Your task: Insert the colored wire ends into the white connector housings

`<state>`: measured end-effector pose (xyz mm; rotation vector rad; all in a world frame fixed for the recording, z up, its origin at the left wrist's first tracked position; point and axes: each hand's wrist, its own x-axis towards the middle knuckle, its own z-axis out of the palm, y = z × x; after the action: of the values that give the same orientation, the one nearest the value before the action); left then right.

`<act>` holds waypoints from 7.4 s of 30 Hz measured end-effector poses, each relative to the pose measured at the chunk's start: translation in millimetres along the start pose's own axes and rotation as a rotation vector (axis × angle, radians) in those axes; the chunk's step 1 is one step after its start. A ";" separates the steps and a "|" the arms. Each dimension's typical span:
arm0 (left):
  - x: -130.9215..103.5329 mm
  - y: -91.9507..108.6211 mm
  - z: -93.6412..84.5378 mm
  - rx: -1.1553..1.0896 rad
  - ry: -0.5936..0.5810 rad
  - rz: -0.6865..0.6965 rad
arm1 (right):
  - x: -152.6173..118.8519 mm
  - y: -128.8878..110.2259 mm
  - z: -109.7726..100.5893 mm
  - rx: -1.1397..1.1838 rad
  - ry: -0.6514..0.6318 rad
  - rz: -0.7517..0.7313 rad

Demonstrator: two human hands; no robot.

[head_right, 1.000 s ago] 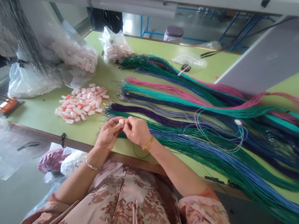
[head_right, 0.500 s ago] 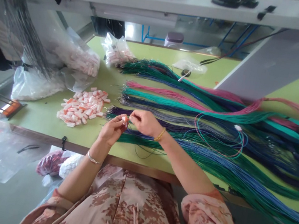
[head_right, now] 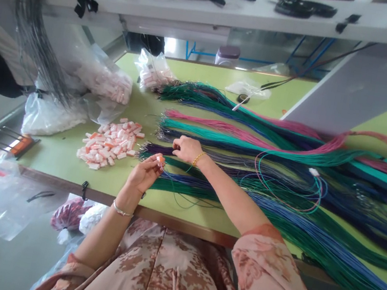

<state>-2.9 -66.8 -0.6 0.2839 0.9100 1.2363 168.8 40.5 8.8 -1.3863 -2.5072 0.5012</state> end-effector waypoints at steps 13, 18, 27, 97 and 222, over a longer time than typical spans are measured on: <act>-2.8 -1.1 2.4 -0.003 0.001 0.006 | -0.7 6.3 -26.1 0.065 -0.025 -0.069; -3.6 -3.5 3.1 0.019 -0.012 0.021 | 15.0 -19.8 -32.4 0.364 -0.089 -0.095; -5.1 -7.1 3.5 0.015 -0.018 0.031 | 46.2 -78.9 -32.1 0.074 -0.144 -0.040; -6.1 -14.7 9.7 0.107 0.010 0.106 | -73.1 -48.7 12.4 0.550 0.223 0.001; -0.1 -5.0 11.1 0.060 -0.036 0.012 | -62.2 -43.2 1.4 0.502 0.207 0.052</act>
<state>8.5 -65.6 3.3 0.3588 0.9168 1.2131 167.7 -33.9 22.6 -1.2307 -1.9997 0.8755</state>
